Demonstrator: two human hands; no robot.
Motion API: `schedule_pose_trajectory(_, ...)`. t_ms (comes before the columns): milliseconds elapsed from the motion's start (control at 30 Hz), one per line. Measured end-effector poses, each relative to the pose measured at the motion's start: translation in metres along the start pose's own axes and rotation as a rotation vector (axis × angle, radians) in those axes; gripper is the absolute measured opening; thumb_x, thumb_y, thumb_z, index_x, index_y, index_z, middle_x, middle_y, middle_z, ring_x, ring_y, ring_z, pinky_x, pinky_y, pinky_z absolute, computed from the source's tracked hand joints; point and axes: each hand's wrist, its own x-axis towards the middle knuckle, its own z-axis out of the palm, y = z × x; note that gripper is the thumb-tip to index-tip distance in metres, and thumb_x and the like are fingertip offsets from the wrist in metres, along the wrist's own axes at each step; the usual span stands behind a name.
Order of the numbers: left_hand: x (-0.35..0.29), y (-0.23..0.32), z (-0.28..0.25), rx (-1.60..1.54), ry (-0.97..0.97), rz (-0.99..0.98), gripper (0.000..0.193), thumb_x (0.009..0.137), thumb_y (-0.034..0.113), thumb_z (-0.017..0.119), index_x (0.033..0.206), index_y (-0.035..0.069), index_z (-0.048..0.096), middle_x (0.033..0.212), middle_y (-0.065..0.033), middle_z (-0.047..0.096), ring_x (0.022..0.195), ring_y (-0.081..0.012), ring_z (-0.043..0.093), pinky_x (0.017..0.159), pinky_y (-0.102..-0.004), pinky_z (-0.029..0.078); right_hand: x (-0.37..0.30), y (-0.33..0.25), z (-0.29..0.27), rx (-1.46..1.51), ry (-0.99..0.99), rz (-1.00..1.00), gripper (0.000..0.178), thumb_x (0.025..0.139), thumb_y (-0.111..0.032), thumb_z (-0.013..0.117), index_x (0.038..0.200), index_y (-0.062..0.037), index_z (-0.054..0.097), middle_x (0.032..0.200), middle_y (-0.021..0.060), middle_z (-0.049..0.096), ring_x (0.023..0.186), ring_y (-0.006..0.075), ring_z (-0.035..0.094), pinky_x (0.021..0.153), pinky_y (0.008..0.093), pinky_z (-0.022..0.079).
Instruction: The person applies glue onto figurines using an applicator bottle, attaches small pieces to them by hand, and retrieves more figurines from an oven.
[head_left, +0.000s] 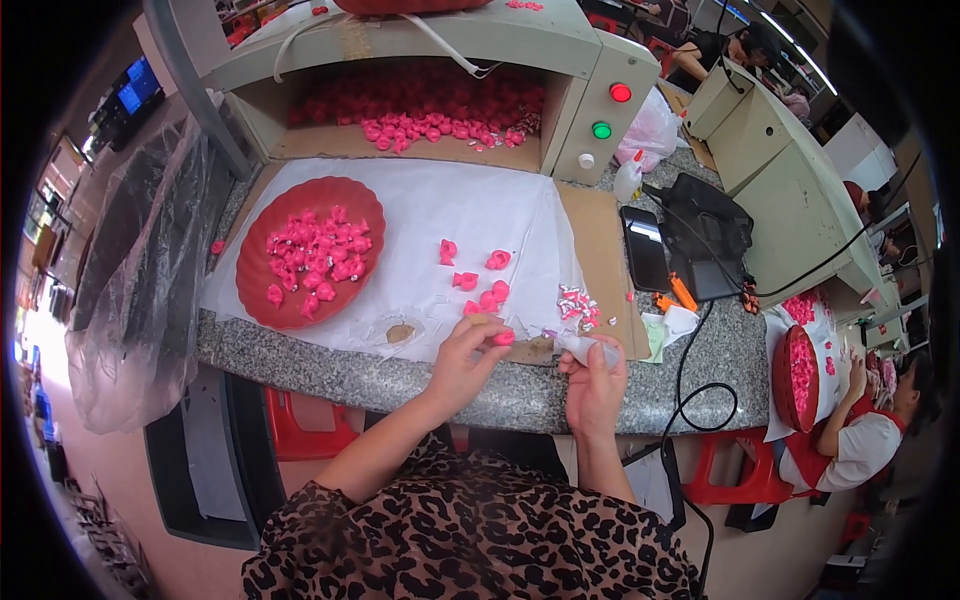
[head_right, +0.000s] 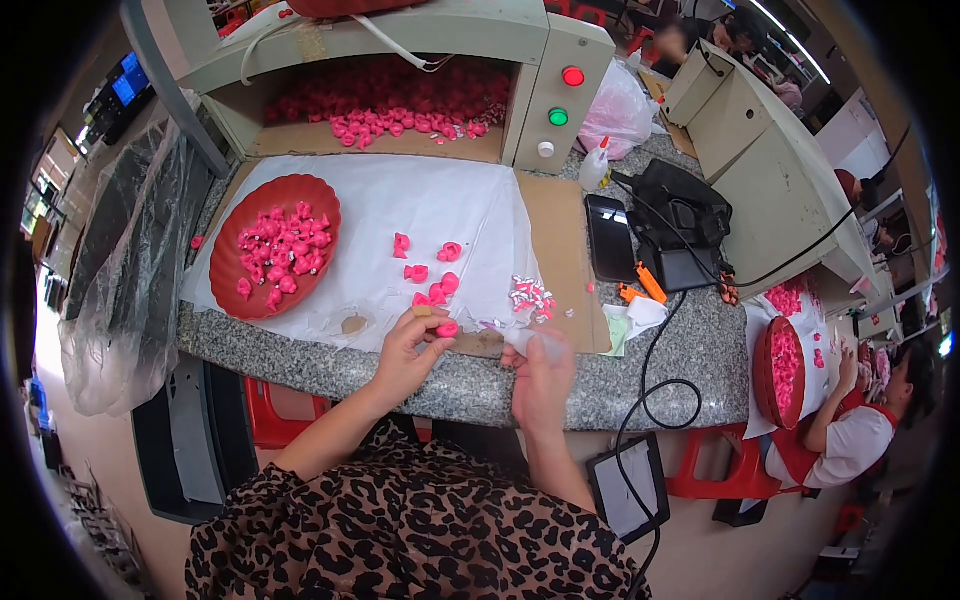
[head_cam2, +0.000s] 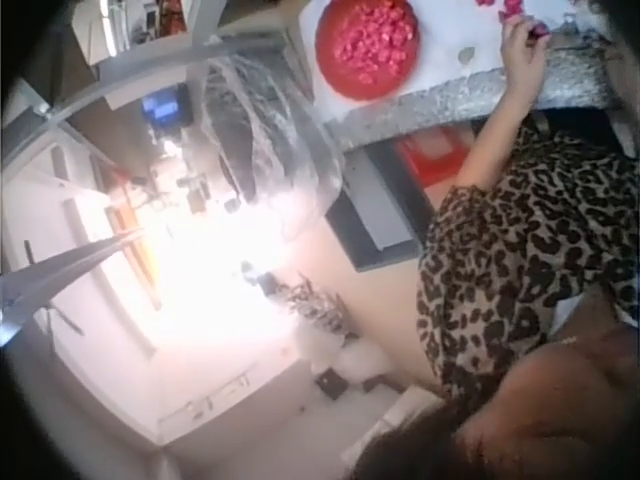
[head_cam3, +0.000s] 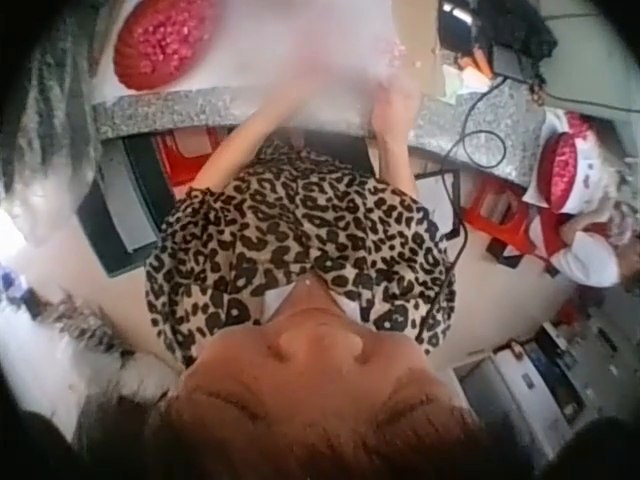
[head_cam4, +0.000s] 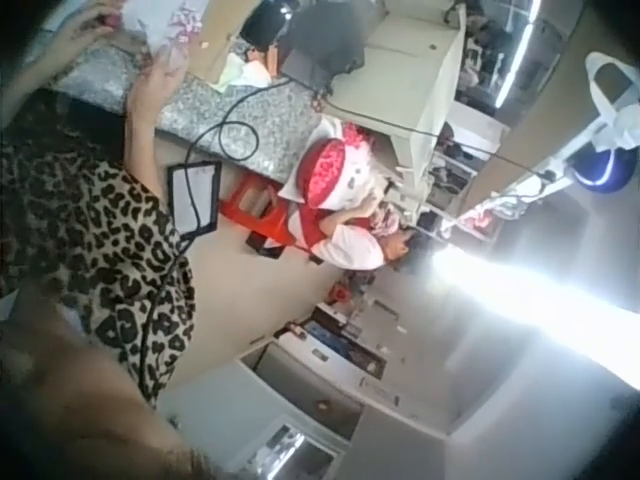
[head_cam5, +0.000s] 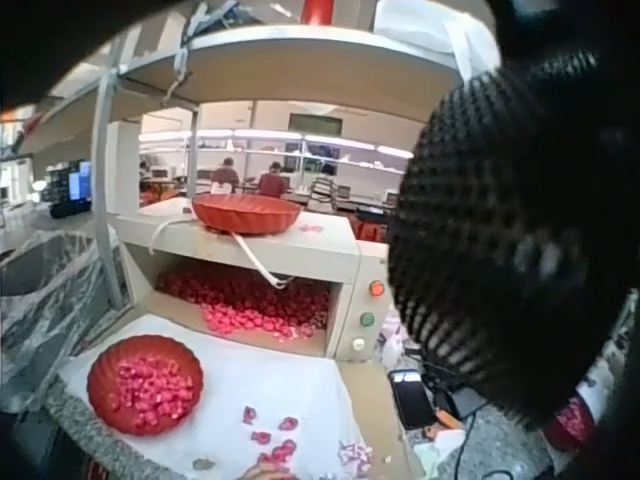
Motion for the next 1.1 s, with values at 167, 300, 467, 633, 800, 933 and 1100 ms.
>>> schedule_pose_trajectory(167, 0.001, 0.001, 0.0, -0.021, 0.03, -0.041, 0.022, 0.073, -0.001, 0.059, 0.094, 0.0, 0.055, 0.095, -0.0091, 0.05, 0.08, -0.0151, 0.055, 0.067, -0.0229, 0.046, -0.013, 0.01, 0.002, -0.408, -0.081, -0.25, 0.017, 0.082, -0.008, 0.05, 0.094, -0.0001, 0.041, 0.086, 0.011, 0.05, 0.065, 0.0159, 0.053, 0.056, 0.0266, 0.045)
schedule_pose_trajectory(300, 0.001, 0.002, 0.001, 0.016, 0.051, -0.02, 0.021, 0.073, -0.001, 0.059, 0.094, 0.001, 0.056, 0.095, -0.0094, 0.05, 0.078, -0.0155, 0.056, 0.067, -0.0232, 0.047, -0.017, 0.014, -0.001, -0.53, -0.121, -0.288, 0.017, 0.082, -0.007, 0.05, 0.094, 0.0002, 0.04, 0.089, 0.0107, 0.047, 0.066, 0.0149, 0.053, 0.056, 0.0245, 0.045)
schedule_pose_trajectory(467, 0.0, 0.001, 0.0, 0.017, 0.042, -0.025, 0.021, 0.072, -0.001, 0.059, 0.093, 0.001, 0.057, 0.096, -0.0096, 0.05, 0.078, -0.0155, 0.056, 0.067, -0.0235, 0.047, -0.017, 0.017, -0.005, -0.643, -0.18, -0.379, 0.018, 0.082, -0.006, 0.05, 0.094, 0.0006, 0.04, 0.092, 0.0105, 0.045, 0.066, 0.0137, 0.052, 0.057, 0.0221, 0.044)
schedule_pose_trajectory(633, 0.0, 0.0, 0.001, -0.001, 0.048, -0.038, 0.021, 0.072, -0.001, 0.059, 0.093, 0.001, 0.057, 0.096, -0.0097, 0.05, 0.078, -0.0156, 0.056, 0.066, -0.0237, 0.047, -0.015, 0.019, -0.011, -0.724, -0.211, -0.435, 0.017, 0.081, -0.006, 0.05, 0.094, 0.0011, 0.04, 0.091, 0.0109, 0.045, 0.065, 0.0136, 0.052, 0.057, 0.0218, 0.045)
schedule_pose_trajectory(800, 0.0, 0.002, 0.0, 0.007, 0.035, -0.039, 0.021, 0.072, -0.002, 0.06, 0.092, -0.001, 0.056, 0.098, -0.0102, 0.049, 0.082, -0.0144, 0.054, 0.068, -0.0224, 0.047, -0.013, 0.021, -0.017, -0.825, -0.237, -0.488, 0.017, 0.081, -0.005, 0.051, 0.093, 0.0015, 0.04, 0.09, 0.0111, 0.045, 0.066, 0.0135, 0.052, 0.057, 0.0217, 0.045)
schedule_pose_trajectory(933, -0.001, 0.003, 0.001, 0.015, 0.031, -0.038, 0.021, 0.072, -0.002, 0.06, 0.092, -0.001, 0.056, 0.098, -0.0103, 0.05, 0.082, -0.0145, 0.054, 0.068, -0.0226, 0.047, -0.012, 0.022, -0.018, -0.861, -0.245, -0.506, 0.017, 0.081, -0.005, 0.051, 0.093, 0.0015, 0.041, 0.09, 0.0109, 0.044, 0.066, 0.0135, 0.052, 0.057, 0.0221, 0.045)
schedule_pose_trajectory(1100, -0.001, 0.001, 0.001, 0.046, 0.052, -0.001, 0.02, 0.072, -0.001, 0.06, 0.092, 0.001, 0.057, 0.096, -0.0098, 0.05, 0.076, -0.0156, 0.056, 0.065, -0.0231, 0.047, -0.011, 0.021, -0.015, -0.856, -0.245, -0.513, 0.016, 0.081, -0.005, 0.05, 0.093, 0.0016, 0.041, 0.089, 0.0109, 0.044, 0.066, 0.0132, 0.052, 0.057, 0.0218, 0.045)
